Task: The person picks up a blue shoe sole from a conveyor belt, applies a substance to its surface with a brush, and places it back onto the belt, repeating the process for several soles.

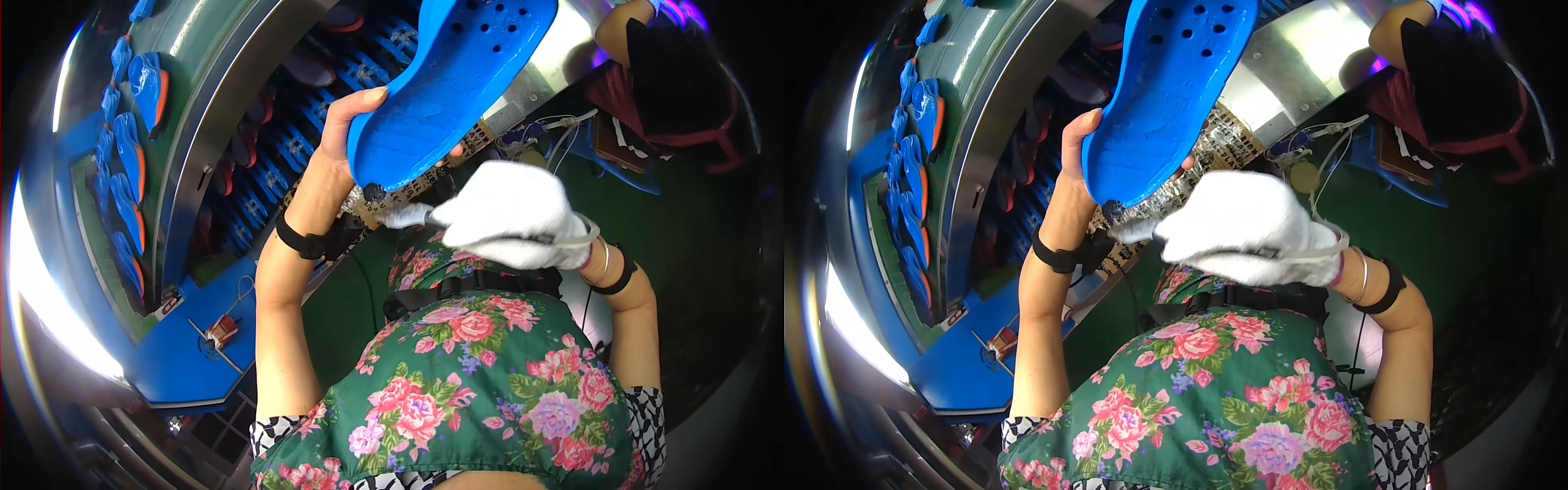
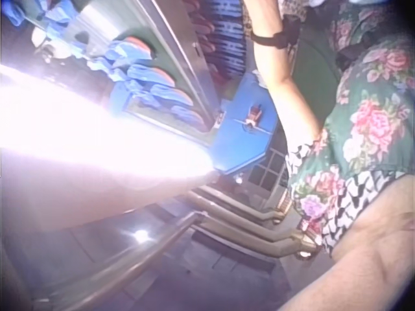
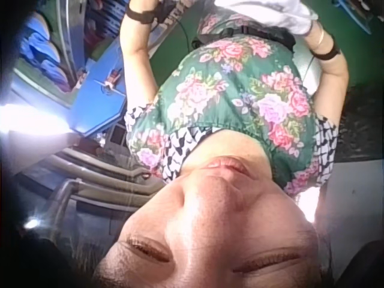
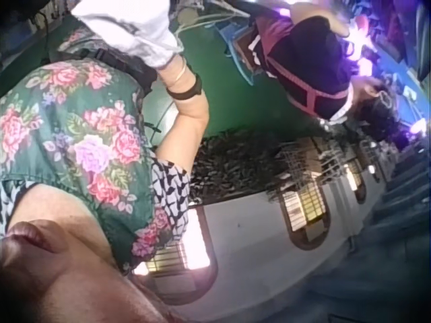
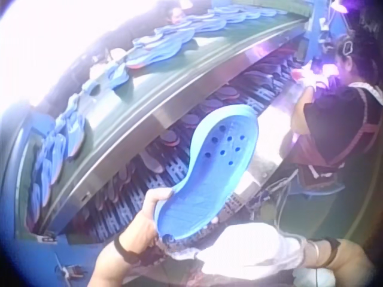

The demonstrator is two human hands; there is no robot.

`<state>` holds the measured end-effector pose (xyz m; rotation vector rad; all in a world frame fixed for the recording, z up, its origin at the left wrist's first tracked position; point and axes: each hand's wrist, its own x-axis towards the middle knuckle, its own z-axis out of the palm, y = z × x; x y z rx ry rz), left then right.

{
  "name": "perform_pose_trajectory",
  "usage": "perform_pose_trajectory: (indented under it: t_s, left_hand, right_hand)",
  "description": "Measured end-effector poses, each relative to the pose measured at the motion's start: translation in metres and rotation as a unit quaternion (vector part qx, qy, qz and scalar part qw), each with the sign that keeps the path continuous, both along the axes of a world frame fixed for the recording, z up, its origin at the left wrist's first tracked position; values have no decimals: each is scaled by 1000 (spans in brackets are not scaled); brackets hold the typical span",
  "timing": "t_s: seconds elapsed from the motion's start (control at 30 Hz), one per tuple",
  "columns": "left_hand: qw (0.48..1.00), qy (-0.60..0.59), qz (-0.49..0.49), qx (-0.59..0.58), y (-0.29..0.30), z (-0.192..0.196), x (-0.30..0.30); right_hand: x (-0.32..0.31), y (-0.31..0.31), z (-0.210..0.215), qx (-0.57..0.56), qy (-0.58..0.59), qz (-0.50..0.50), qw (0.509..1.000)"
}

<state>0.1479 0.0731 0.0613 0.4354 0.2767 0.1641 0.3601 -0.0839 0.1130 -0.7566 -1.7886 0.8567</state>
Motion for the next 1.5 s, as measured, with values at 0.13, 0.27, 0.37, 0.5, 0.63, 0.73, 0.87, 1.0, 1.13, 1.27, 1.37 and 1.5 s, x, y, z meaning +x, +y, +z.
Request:
perform_pose_trajectory:
  t_s: [0.13, 0.27, 0.37, 0.5, 0.63, 0.73, 0.87, 1.0, 1.13, 1.27, 1.37, 1.5]
  left_hand:
    - [999, 10, 0, 33, 5, 2, 3]
    - [997, -77, 28, -13, 4, -7, 5]
    - [992, -102, 41, -58, 9, -10, 4]
    - [995, -65, 77, -26, 10, -21, 2]
    - [940, 8, 232, -250, -21, -10, 4]
    - [978, -41, 146, -143, -40, -19, -6]
    - [974, -63, 142, -163, -54, -12, -3]
    - [963, -44, 214, -156, -50, -9, -18]
    - [971, -90, 218, -35, -49, 25, -45]
    - [958, -157, 219, 96, -33, 73, -68]
    - [929, -282, 224, 82, 6, 101, -75]
    - [870, -250, 425, -32, 74, 110, -82]
  right_hand:
    - [2, 12, -4, 18, -45, -57, 997]
    - [-8, 7, -4, -89, 71, -39, 993]
    - [-17, 13, -11, -109, 128, -129, 977]
    - [-20, 8, -7, -253, 158, -41, 954]
    - [5, 36, -3, -144, 83, -169, 972]
    - [28, 61, 17, 39, -98, -262, 959]
    - [36, 78, 20, 148, -134, -279, 939]
    - [-9, 43, 26, 126, -94, -192, 969]
    - [-8, 20, 36, -105, 137, -76, 982]
    - [24, 10, 7, -225, 410, -159, 869]
    - [19, 12, -10, -269, 387, -233, 851]
    - [1, 19, -51, -300, 381, -211, 849]
